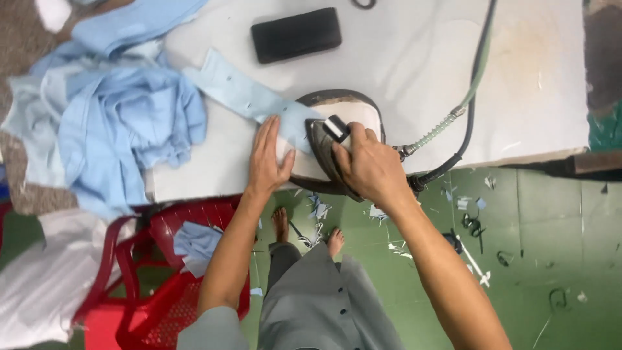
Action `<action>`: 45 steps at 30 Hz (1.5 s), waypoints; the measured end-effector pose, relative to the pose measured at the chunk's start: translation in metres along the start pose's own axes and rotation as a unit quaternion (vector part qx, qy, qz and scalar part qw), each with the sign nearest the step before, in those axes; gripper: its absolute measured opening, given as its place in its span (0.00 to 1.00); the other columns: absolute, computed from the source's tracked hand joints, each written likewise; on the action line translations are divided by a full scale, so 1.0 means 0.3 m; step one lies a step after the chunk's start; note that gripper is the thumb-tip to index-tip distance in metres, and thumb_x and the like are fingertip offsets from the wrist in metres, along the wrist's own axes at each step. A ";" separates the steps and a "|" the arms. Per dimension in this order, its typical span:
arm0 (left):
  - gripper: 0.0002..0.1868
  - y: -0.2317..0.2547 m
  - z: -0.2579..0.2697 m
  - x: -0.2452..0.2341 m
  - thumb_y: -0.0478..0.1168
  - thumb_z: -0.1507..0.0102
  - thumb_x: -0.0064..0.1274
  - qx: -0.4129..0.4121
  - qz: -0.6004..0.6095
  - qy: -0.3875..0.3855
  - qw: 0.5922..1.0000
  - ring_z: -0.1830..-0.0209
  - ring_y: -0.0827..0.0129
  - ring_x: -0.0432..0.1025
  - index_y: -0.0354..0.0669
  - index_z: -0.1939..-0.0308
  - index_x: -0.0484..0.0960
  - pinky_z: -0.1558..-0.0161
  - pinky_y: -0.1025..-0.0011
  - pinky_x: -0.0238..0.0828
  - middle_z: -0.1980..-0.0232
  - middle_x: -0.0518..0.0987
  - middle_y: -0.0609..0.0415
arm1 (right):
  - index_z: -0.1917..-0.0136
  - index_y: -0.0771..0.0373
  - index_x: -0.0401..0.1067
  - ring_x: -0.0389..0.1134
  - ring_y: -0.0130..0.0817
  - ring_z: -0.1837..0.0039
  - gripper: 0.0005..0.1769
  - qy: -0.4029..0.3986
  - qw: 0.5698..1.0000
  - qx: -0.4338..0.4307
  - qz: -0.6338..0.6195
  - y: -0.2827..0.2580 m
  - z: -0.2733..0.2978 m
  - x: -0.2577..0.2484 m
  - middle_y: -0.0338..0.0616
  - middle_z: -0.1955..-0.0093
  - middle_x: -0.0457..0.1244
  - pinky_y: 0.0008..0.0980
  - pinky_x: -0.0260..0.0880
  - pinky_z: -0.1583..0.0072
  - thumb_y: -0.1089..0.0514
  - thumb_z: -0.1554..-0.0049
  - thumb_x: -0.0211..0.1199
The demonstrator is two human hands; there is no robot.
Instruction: The person irons a light blue fabric piece on a white table using a steam iron and a black sponge. They repeatedly press the iron over the fabric, occasionally using the sponge to smooth the surface, and later iron a long strip of fabric on a curved pressing board.
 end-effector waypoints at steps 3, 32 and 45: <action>0.40 0.008 -0.018 -0.015 0.55 0.36 0.42 -0.104 0.058 -0.038 0.992 0.22 0.44 0.55 0.37 0.24 0.60 0.22 0.48 0.44 0.24 0.63 0.38 | 0.36 0.67 0.63 0.74 0.61 0.55 0.28 -0.020 1.000 0.013 -0.010 0.011 -0.006 0.007 0.59 0.59 0.67 0.55 0.75 0.54 0.40 0.34 0.48; 0.24 -0.012 -0.050 -0.016 0.54 0.30 0.43 -0.019 -0.071 0.073 0.995 0.29 0.58 0.66 0.49 0.36 0.78 0.25 0.48 0.40 0.37 0.77 0.53 | 0.48 0.64 0.62 0.73 0.67 0.56 0.29 0.139 0.985 0.097 0.038 0.018 -0.089 0.029 0.63 0.61 0.67 0.59 0.73 0.55 0.33 0.33 0.52; 0.22 -0.001 -0.067 -0.027 0.54 0.31 0.44 -0.050 -0.021 0.117 0.992 0.28 0.50 0.64 0.46 0.43 0.83 0.26 0.45 0.38 0.45 0.80 0.49 | 0.48 0.67 0.66 0.74 0.66 0.57 0.27 0.090 0.986 0.141 0.010 -0.031 0.018 0.005 0.64 0.64 0.66 0.56 0.75 0.56 0.38 0.33 0.50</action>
Point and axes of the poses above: each hand's wrist, its own z-axis away from the middle knuckle, its own x-axis out of the palm, y = z × x, the point moved 8 cm from there along -z, towards the middle knuckle
